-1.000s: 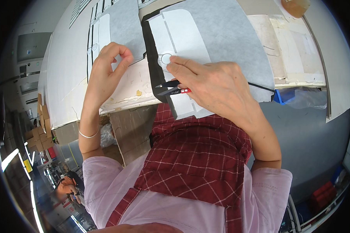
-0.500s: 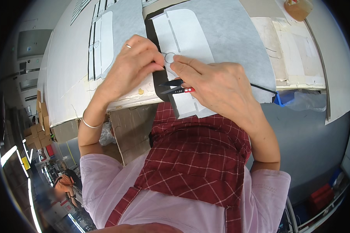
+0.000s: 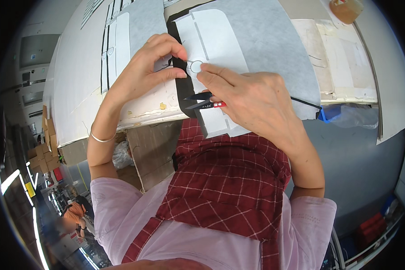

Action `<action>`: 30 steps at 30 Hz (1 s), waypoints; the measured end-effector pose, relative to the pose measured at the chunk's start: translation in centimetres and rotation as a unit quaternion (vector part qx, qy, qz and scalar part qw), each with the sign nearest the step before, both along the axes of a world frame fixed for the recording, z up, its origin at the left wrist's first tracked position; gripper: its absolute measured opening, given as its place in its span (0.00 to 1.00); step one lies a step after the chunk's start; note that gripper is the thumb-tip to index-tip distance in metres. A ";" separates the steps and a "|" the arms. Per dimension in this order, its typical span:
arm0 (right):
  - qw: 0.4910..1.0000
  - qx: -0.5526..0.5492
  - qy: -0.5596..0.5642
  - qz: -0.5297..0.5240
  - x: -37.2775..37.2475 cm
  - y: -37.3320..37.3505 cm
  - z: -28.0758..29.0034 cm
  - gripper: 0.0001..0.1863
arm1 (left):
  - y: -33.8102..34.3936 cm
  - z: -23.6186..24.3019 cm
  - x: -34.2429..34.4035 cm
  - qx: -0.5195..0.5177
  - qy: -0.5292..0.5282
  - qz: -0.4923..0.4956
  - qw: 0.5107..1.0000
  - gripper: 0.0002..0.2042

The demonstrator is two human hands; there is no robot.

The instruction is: The recorder is applying glue to leather strips and trimming edges of leather patterns using snips.

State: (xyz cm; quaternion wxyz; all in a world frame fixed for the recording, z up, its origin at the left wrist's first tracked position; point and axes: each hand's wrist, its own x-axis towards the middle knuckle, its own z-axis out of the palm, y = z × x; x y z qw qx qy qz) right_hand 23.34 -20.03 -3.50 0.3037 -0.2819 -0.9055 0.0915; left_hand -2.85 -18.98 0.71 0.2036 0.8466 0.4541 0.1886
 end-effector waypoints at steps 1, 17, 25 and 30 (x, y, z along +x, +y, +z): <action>1.000 0.001 -0.001 0.000 0.0 0.0 0.1 0.23 | 0.3 0.0 0.0 -0.048 0.015 -0.016 0.999 0.08; 0.990 -0.105 -0.092 0.037 0.6 5.7 5.8 0.21 | -0.6 -1.1 0.4 -0.045 -0.053 0.081 0.994 0.04; 0.969 -0.112 -0.202 0.082 -2.8 7.9 6.6 0.19 | -0.6 -2.3 0.7 0.000 -0.123 0.100 0.987 0.06; 0.973 -0.080 -0.193 0.094 -3.4 8.2 6.2 0.19 | -0.6 -2.1 0.8 0.015 -0.096 0.099 0.990 0.05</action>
